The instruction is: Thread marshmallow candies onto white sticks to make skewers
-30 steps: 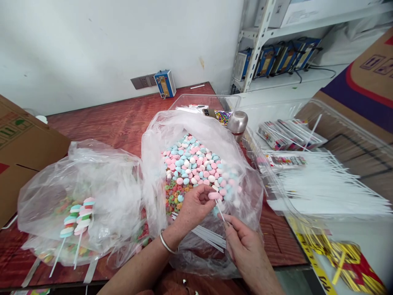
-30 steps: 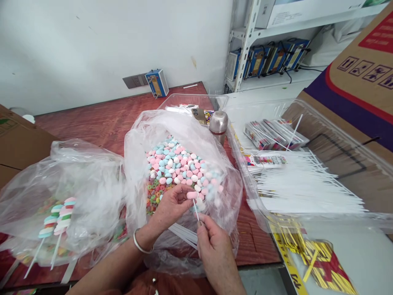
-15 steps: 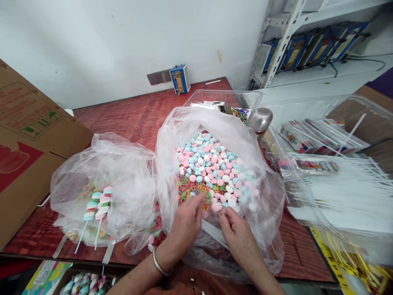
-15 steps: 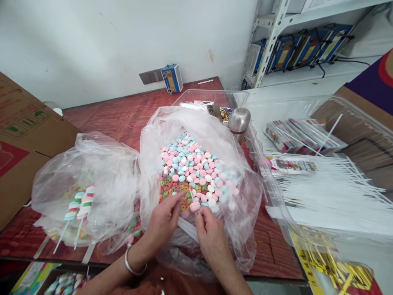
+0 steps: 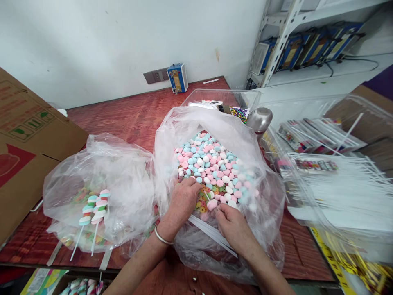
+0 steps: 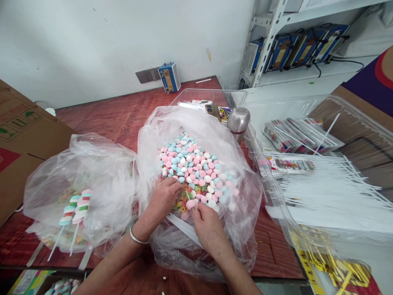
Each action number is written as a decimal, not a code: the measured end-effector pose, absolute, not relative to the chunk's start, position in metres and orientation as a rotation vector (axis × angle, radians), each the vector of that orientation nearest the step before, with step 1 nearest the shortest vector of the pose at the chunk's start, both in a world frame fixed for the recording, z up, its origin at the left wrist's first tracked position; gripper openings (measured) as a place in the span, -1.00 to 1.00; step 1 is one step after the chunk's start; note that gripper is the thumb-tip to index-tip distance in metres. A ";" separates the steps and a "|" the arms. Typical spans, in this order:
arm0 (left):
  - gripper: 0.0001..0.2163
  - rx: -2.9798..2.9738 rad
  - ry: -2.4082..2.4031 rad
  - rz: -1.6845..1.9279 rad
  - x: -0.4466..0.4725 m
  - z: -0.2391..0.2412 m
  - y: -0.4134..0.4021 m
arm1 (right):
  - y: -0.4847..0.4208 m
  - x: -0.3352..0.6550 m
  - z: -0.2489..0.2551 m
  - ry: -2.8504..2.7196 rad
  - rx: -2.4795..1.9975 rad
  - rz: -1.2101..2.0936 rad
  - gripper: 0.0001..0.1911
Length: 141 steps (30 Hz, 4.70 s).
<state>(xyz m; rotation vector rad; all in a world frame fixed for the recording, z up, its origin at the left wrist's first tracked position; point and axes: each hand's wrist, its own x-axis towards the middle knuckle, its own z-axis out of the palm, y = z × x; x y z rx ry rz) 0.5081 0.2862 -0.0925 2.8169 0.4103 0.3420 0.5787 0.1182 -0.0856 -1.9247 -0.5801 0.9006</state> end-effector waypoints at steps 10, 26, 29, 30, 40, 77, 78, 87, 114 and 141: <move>-0.90 2.518 0.604 0.458 0.507 -0.086 0.286 | 0.127 0.583 -0.087 -0.416 -1.743 1.113 -0.73; -0.91 1.887 0.755 0.477 0.510 -0.091 0.294 | 0.126 0.591 -0.080 -0.399 -1.609 1.220 -0.74; -0.85 1.602 0.791 0.363 0.513 -0.090 0.294 | 0.118 0.580 -0.077 -0.440 -1.586 1.158 -0.70; -0.84 1.554 0.792 0.338 0.513 -0.088 0.293 | 0.116 0.577 -0.076 -0.451 -1.576 1.142 -0.68; -0.77 1.377 0.723 0.287 0.509 -0.083 0.282 | 0.110 0.578 -0.081 -0.655 -1.754 0.972 -0.66; -0.71 2.591 0.339 0.522 0.559 -0.067 0.272 | 0.095 0.584 -0.093 -0.067 -1.254 0.891 -0.54; -0.70 2.748 0.272 0.484 0.565 -0.067 0.275 | 0.092 0.585 -0.094 -0.077 -1.259 0.882 -0.53; -0.91 3.047 0.270 0.381 0.572 -0.065 0.280 | 0.076 0.587 -0.112 -0.100 -1.262 0.843 -0.53; -0.89 2.255 0.576 0.356 0.580 -0.071 0.254 | 0.089 0.594 -0.103 -0.347 -1.542 0.620 -0.64; -0.72 1.426 0.575 0.397 0.546 -0.067 0.255 | 0.071 0.573 -0.070 -0.372 -1.511 0.962 -0.53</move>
